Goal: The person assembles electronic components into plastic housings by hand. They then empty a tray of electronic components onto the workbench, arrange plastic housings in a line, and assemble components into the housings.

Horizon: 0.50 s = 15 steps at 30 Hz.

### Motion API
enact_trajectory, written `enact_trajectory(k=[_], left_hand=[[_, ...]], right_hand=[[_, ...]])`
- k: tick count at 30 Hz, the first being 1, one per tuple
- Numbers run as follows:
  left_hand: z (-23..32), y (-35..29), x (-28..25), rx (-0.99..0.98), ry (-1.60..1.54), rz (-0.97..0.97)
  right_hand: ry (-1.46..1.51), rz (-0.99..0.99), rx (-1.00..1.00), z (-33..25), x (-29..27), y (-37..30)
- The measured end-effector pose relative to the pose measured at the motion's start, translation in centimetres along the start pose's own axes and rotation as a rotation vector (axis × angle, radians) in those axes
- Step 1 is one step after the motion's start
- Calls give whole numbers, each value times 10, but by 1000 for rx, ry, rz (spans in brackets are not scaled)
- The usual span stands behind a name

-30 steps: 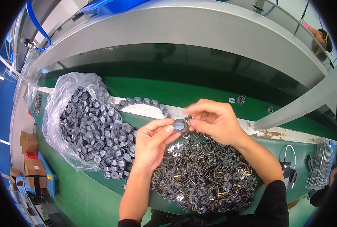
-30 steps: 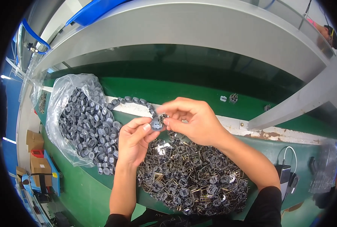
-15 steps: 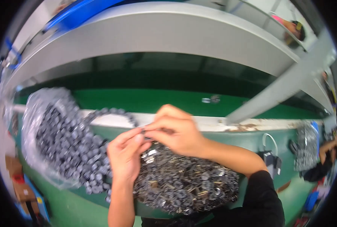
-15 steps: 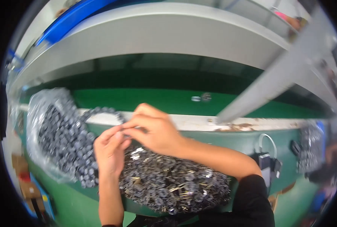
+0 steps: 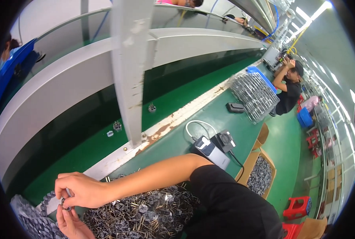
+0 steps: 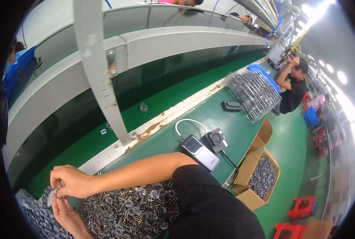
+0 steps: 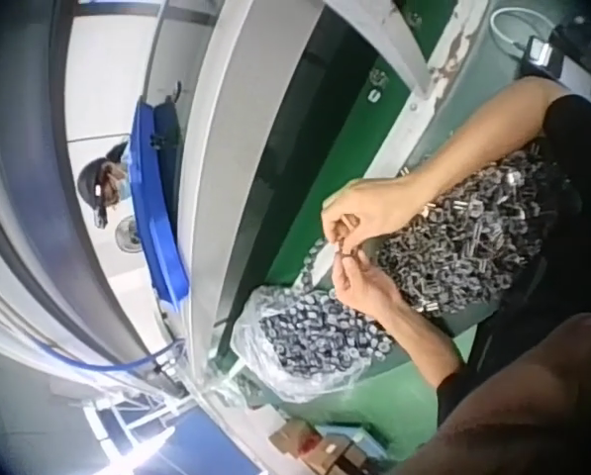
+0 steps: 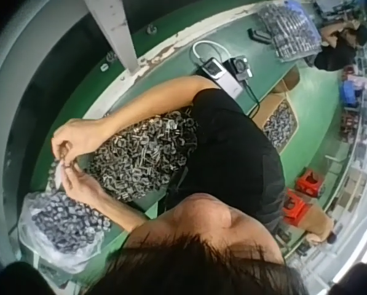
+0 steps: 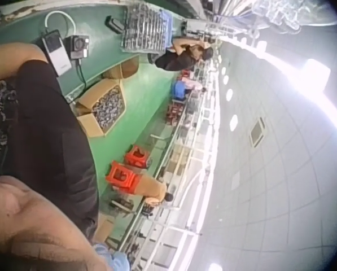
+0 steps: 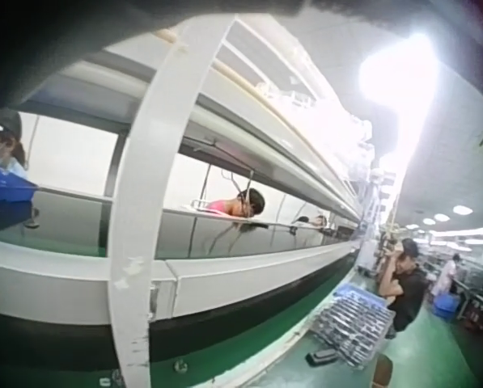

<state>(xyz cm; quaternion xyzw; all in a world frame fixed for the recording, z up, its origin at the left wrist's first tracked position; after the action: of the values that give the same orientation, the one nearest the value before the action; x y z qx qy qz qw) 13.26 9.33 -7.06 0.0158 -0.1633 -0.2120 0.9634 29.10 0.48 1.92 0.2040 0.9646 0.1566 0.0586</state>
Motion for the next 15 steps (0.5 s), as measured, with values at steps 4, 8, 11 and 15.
enact_trajectory(k=[4,8,11,15], left_hand=[[29,-9,12,96,29,16],[24,-7,-14,75,35,6],[24,-13,24,103,-111,-116],[20,-15,39,44,-105,-61]], right_hand=[[46,-110,12,0,14,2],[-49,-67,-68,-5,22,5],[-79,-163,3,10,16,5],[-202,-184,29,7,5,4]])
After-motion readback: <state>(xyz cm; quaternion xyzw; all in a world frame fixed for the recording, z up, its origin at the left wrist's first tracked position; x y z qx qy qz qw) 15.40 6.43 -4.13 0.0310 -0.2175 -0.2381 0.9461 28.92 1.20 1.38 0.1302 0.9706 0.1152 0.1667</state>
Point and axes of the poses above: each hand's wrist, its own y-axis towards the middle knuckle, its own x-axis out of the palm, z = x × y, the point moved 10 cm from there along y, towards the middle knuckle, and after that the axes turned 8 degrees about x, right-handed, at the moved point
